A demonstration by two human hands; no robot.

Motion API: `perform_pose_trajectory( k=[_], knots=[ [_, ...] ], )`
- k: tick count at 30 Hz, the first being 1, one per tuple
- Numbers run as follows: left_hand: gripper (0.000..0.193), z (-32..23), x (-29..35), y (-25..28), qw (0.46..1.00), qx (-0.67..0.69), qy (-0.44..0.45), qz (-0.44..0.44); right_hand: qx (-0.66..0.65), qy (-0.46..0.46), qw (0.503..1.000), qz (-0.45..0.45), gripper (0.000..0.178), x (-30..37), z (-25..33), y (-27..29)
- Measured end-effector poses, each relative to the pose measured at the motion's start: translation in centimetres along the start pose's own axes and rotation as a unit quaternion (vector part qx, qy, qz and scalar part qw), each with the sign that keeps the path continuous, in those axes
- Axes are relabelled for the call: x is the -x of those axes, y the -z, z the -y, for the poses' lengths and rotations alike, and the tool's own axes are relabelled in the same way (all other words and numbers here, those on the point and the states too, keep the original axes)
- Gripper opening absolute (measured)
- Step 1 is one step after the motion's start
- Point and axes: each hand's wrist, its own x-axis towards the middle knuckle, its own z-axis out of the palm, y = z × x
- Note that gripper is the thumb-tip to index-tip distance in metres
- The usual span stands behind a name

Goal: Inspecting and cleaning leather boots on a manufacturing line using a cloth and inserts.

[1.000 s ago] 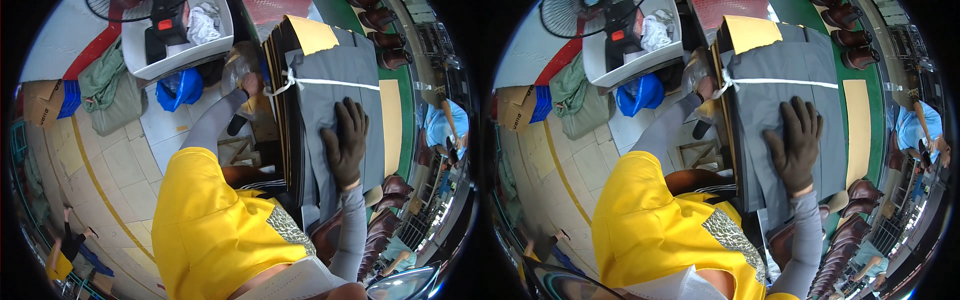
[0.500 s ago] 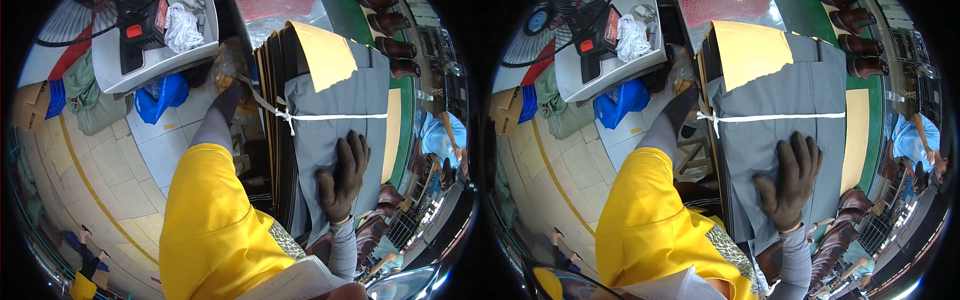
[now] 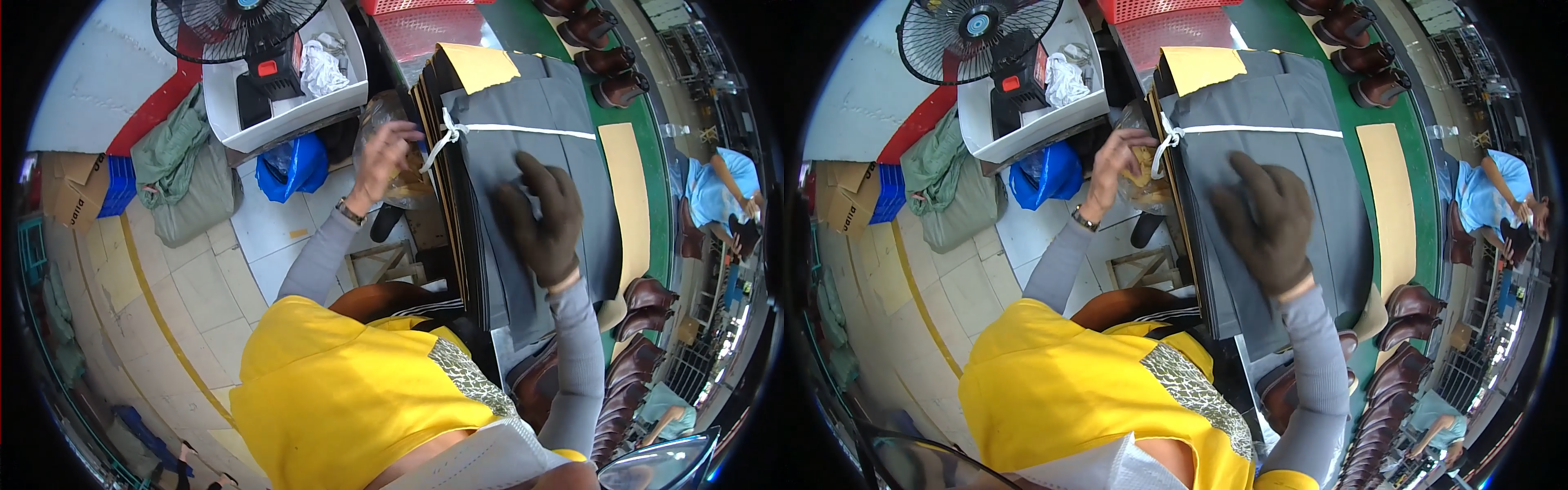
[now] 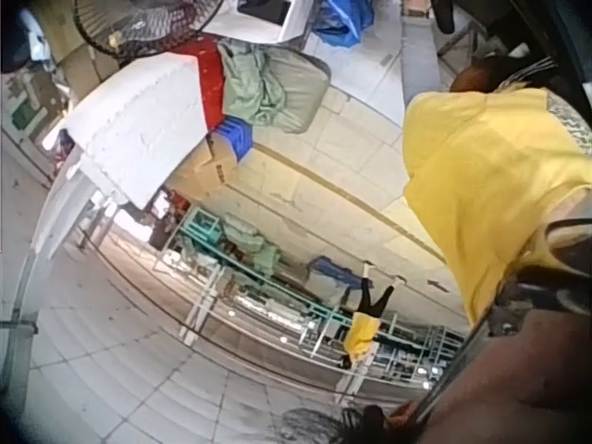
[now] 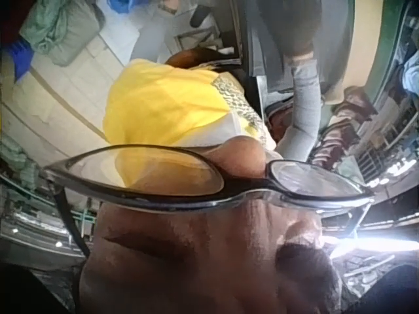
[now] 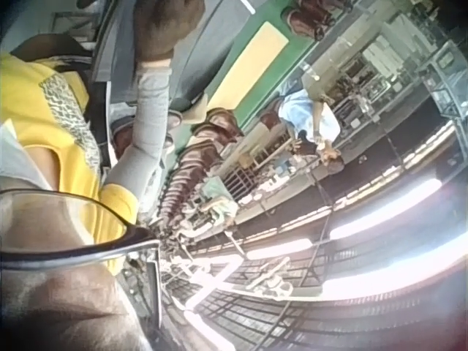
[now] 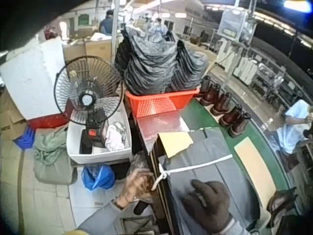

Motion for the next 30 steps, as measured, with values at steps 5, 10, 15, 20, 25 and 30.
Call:
perform_pose_trajectory(
  k=[5,10,15,20,25,30],
  knots=[
    [0.028,-5.2,0.0,-1.3,0.964,-0.188,0.069,0.175,0.028,-0.001,0.995,0.095,0.03,-3.1,1.1,-5.1],
    [0.034,-9.0,0.6,-2.0,0.982,-0.079,0.064,0.161,0.067,0.06,0.993,0.073,0.007,-3.7,1.0,-6.9],
    [0.035,-11.4,1.3,-2.6,0.969,-0.179,-0.02,0.166,0.093,0.062,0.99,0.086,0.01,-3.6,2.6,-7.2],
    [0.033,-13.6,0.0,-3.5,0.79,-0.563,-0.223,0.097,0.013,-0.011,0.997,0.08,0.025,-2.7,0.7,-5.7],
    [0.053,-16.3,0.0,-7.9,0.652,-0.609,-0.448,0.063,0.019,-0.086,0.995,0.051,0.074,2.8,-1.6,2.0],
    [0.071,-11.1,-2.7,-15.7,0.608,-0.599,-0.428,0.296,0.206,-0.21,0.951,0.095,0.081,10.3,-4.9,6.0]
  ],
)
